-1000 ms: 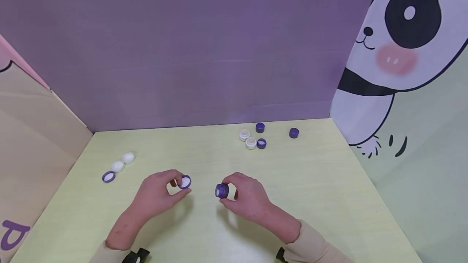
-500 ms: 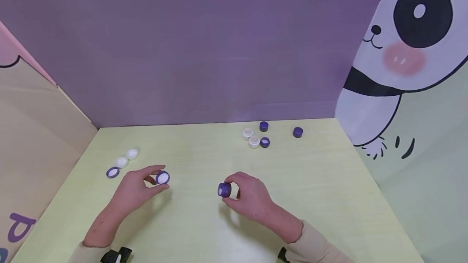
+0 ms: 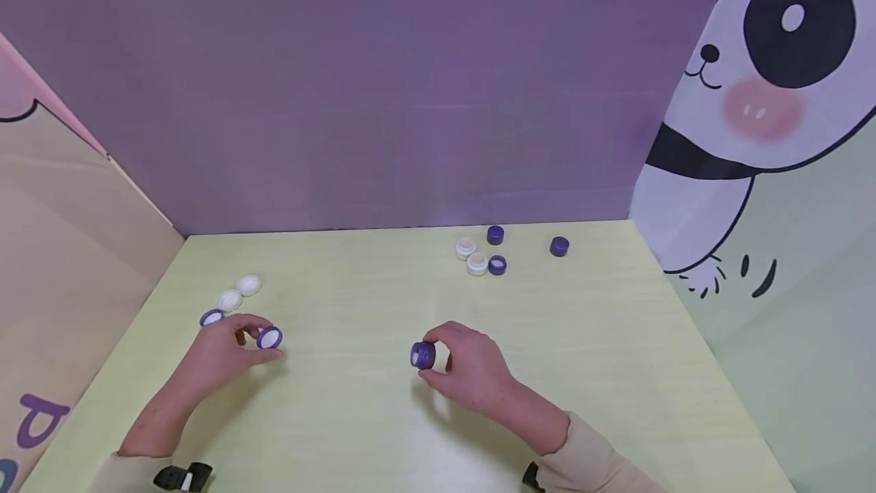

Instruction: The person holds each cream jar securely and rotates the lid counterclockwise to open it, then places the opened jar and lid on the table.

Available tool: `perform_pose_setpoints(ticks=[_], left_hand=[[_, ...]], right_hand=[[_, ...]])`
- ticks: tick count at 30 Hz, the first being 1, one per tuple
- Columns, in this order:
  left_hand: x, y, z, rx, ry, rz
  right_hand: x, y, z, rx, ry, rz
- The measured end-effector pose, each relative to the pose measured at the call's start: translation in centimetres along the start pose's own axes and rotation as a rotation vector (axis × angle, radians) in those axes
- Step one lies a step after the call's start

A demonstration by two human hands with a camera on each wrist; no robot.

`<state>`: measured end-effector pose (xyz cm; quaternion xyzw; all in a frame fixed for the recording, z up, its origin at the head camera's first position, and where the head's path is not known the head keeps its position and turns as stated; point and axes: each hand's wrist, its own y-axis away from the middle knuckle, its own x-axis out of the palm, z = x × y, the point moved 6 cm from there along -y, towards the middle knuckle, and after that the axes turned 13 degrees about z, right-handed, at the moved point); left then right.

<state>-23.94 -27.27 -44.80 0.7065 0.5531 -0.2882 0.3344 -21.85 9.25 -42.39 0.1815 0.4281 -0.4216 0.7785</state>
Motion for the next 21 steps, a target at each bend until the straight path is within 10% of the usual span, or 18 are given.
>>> perform_pose_setpoints(ticks=[21], left_hand=[[-3.3,-2.4,6.2,-0.079,-0.055,0.053]], right_hand=[[0.6,-0.1,-0.4,-0.002,0.011,-0.006]])
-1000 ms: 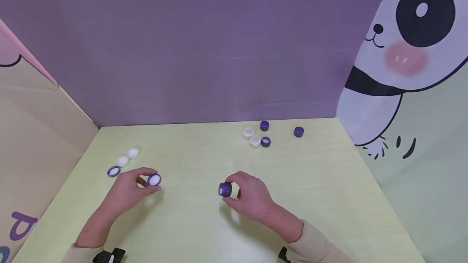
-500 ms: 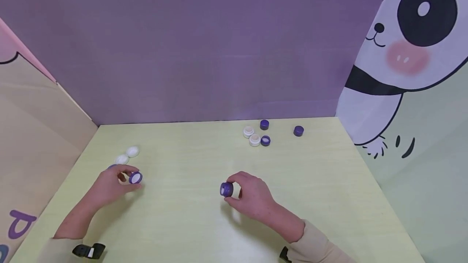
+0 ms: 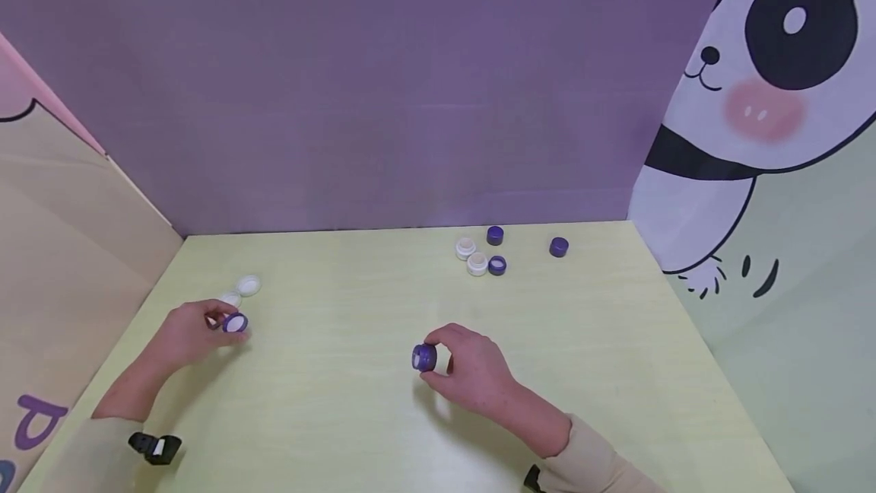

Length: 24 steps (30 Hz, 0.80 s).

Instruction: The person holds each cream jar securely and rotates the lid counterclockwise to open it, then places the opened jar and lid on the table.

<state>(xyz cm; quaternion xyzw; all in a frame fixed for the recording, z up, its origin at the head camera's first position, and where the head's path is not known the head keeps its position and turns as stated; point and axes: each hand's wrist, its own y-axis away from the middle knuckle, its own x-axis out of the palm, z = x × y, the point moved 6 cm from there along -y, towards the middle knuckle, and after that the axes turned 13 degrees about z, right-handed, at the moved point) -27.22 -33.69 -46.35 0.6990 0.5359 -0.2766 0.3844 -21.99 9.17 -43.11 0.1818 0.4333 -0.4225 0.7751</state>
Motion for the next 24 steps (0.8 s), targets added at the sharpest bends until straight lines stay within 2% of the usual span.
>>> perform_pose_setpoints(ticks=[6,11,19,24], left_hand=[[-0.5,-1.1,1.2,0.020,-0.073,-0.022],[-1.0,-1.5,1.5,0.051,-0.114,-0.027],[-1.1,-2.0,2.1,0.035,-0.112,0.003],[-1.2,-1.9,2.1,0.027,-0.138,-0.025]], right_hand=[[-0.1,0.2,-0.2,0.018,0.006,0.002],[-0.3,0.3,-0.3,0.036,0.011,0.005],[-0.5,0.6,-0.2,0.039,-0.006,0.015],[-0.7,0.8,-0.2,0.038,-0.007,0.006]])
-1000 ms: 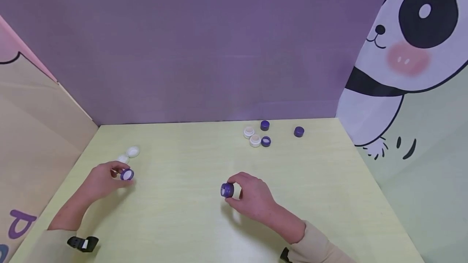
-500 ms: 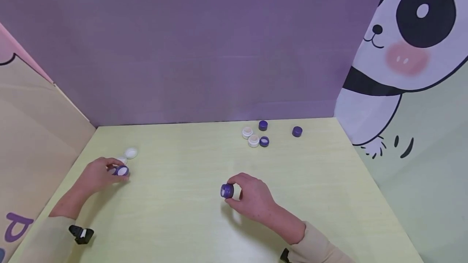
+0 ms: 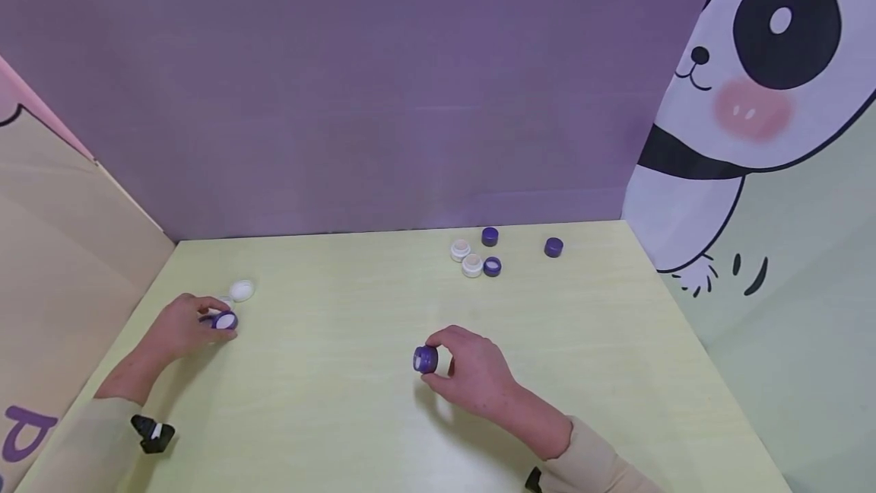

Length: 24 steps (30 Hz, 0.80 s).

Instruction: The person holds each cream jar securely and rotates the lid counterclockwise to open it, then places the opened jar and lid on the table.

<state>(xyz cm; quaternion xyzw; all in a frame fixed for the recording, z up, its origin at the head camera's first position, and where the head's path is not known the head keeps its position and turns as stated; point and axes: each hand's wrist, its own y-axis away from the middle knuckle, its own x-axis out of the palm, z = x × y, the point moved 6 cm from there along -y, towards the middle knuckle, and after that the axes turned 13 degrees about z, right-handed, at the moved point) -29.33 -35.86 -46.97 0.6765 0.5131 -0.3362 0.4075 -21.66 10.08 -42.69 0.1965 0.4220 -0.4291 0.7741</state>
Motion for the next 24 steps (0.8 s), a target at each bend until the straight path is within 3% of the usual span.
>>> perform_pose_setpoints(ticks=[17,24], left_hand=[[0.25,-0.40,0.11,-0.036,0.017,0.016],[0.00,-0.23,-0.12,-0.050,-0.039,-0.014]], right_hand=[[0.16,0.03,-0.39,-0.004,-0.005,-0.008],[0.03,-0.06,-0.72,0.002,-0.053,-0.023]])
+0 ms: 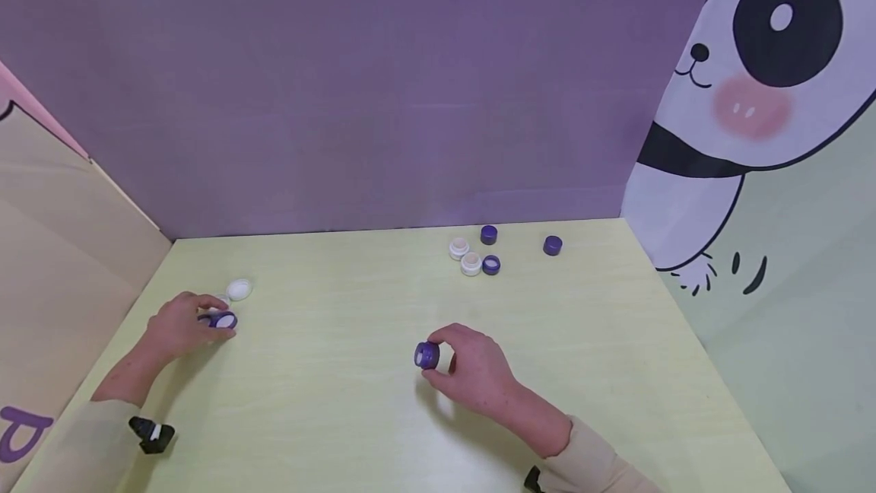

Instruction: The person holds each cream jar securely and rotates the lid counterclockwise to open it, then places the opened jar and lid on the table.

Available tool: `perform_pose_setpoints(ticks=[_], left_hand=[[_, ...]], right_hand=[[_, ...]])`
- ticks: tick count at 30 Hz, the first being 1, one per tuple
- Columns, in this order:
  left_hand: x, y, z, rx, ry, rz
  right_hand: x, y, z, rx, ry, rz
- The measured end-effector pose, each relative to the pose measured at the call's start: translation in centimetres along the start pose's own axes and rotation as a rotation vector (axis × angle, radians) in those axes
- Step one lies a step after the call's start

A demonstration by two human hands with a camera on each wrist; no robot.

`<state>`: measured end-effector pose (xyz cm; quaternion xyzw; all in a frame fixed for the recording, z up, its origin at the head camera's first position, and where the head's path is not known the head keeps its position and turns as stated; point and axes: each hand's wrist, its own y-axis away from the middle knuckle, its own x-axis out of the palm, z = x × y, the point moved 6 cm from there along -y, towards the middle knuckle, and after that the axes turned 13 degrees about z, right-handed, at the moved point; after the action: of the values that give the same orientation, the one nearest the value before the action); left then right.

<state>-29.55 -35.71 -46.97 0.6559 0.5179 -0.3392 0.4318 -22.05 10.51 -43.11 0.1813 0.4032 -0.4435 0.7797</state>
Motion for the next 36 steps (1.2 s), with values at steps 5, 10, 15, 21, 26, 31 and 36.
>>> perform_pose_setpoints(ticks=[5,10,15,21,26,31,36], left_hand=[[-0.5,0.5,-1.1,0.028,-0.021,-0.067],[-0.5,1.0,-3.0,0.085,0.008,-0.096],[-0.5,1.4,-5.7,0.187,0.084,-0.087],[-0.4,1.5,-9.2,0.256,0.125,-0.045],[0.0,1.7,-12.1,0.307,0.146,-0.016],[0.6,2.0,-14.4,0.360,0.182,0.026],[1.5,2.5,-16.2,0.393,0.197,0.069]], right_hand=[[-0.2,-0.1,-0.6,0.023,-0.079,-0.015],[-0.3,-0.2,-1.2,0.046,-0.135,-0.017],[-0.6,-0.3,-1.4,0.049,-0.152,-0.057],[-1.4,-0.4,-1.6,0.035,-0.161,-0.107],[-1.5,-0.5,-2.5,0.088,-0.229,-0.107],[-1.9,-0.8,-3.5,0.120,-0.218,-0.175],[-2.4,-1.5,-5.2,0.135,-0.153,-0.264]])
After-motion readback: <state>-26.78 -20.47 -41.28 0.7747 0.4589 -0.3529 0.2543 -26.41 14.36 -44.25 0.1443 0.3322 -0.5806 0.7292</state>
